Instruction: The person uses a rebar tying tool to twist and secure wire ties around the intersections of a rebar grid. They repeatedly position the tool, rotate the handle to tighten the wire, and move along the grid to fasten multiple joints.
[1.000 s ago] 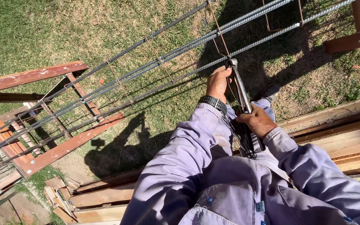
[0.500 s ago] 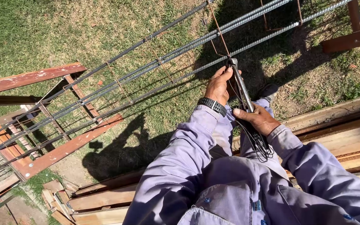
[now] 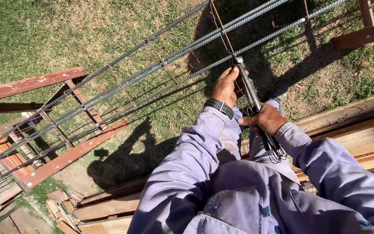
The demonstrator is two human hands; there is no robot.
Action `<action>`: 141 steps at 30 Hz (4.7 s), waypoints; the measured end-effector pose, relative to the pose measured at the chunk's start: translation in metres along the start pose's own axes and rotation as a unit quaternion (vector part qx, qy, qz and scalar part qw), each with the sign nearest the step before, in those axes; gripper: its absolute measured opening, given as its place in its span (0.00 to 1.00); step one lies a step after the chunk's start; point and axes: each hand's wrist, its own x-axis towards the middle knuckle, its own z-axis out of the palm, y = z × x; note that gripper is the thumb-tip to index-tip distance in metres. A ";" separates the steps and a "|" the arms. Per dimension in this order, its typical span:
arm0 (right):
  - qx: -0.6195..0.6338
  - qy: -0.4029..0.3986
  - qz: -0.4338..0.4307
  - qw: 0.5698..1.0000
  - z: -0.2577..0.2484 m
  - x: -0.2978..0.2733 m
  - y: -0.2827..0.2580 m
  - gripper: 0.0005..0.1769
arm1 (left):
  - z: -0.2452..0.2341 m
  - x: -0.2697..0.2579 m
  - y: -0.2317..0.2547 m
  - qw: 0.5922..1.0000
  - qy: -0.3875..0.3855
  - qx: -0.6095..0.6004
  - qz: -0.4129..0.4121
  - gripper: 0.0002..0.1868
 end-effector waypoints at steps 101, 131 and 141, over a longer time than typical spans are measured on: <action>-0.381 0.125 -0.006 0.916 -0.053 -0.035 0.022 0.11 | 0.077 -0.072 -0.052 0.998 0.020 -0.051 -0.006 0.23; -0.296 0.064 0.036 0.952 -0.043 -0.002 0.035 0.16 | 0.024 -0.090 -0.026 0.814 0.149 0.546 0.131 0.21; -0.207 0.107 0.023 0.972 -0.075 -0.005 0.040 0.19 | 0.008 -0.119 0.018 0.826 0.159 0.509 0.181 0.19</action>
